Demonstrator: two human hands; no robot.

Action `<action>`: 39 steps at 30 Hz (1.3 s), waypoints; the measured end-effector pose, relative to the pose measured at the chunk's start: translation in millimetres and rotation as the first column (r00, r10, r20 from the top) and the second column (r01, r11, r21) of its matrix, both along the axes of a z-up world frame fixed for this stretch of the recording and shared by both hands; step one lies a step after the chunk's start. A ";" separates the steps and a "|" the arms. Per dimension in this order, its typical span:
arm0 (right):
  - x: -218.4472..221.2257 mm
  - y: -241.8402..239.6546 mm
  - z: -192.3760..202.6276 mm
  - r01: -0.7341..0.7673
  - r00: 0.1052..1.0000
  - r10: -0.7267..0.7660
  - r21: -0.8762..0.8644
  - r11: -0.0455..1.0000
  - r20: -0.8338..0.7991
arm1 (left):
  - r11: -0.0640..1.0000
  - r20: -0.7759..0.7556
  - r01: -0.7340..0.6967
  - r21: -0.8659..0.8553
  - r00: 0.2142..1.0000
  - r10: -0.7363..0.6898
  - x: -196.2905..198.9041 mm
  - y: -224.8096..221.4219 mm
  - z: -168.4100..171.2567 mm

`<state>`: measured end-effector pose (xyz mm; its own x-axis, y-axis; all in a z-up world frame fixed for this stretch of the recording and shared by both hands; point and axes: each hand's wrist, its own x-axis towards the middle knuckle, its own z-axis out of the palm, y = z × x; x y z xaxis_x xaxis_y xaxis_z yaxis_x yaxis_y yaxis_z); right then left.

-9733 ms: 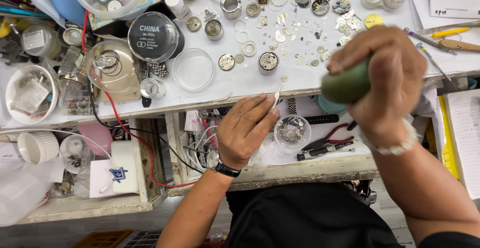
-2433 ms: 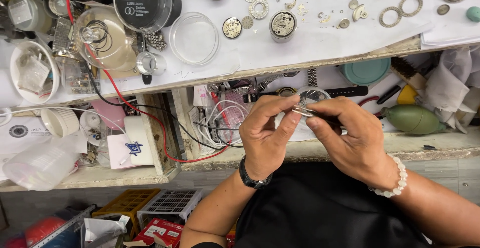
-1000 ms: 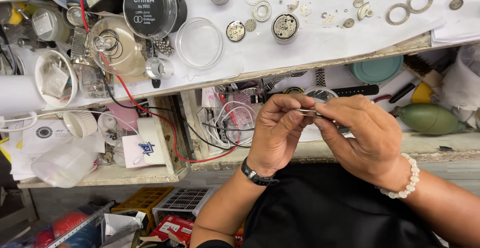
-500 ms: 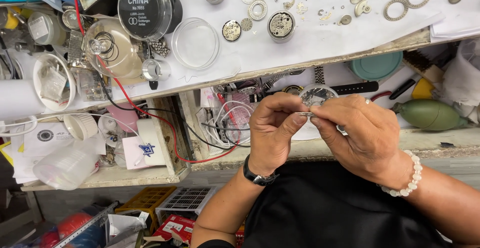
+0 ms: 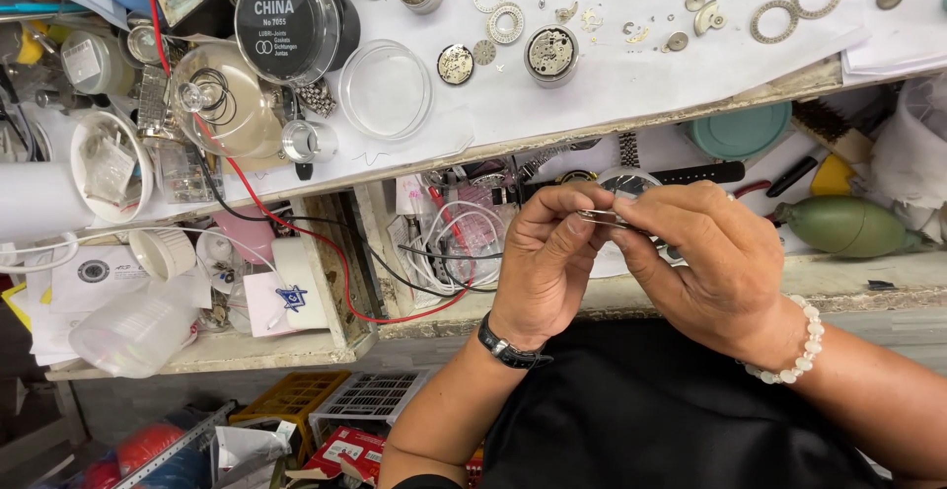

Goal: A person is performing intricate repairs on a watch movement, using tweezers and other specialized tools to handle tiny gears and components.

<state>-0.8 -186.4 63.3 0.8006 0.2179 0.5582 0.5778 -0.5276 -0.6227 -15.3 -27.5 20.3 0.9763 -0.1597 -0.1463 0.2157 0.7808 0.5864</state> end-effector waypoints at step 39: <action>62.2 -35.1 61.6 0.135 0.988 -0.155 -0.596 0.792 0.018 | 0.920 -0.008 -0.027 0.391 0.999 0.033 -6.7 -1.3 3.4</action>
<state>61.4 -221.5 124.8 0.8635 0.3787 0.3330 0.4512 -0.8751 -0.1751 -22.0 -28.8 23.8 0.9772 -0.0579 -0.2045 0.2059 0.4967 0.8431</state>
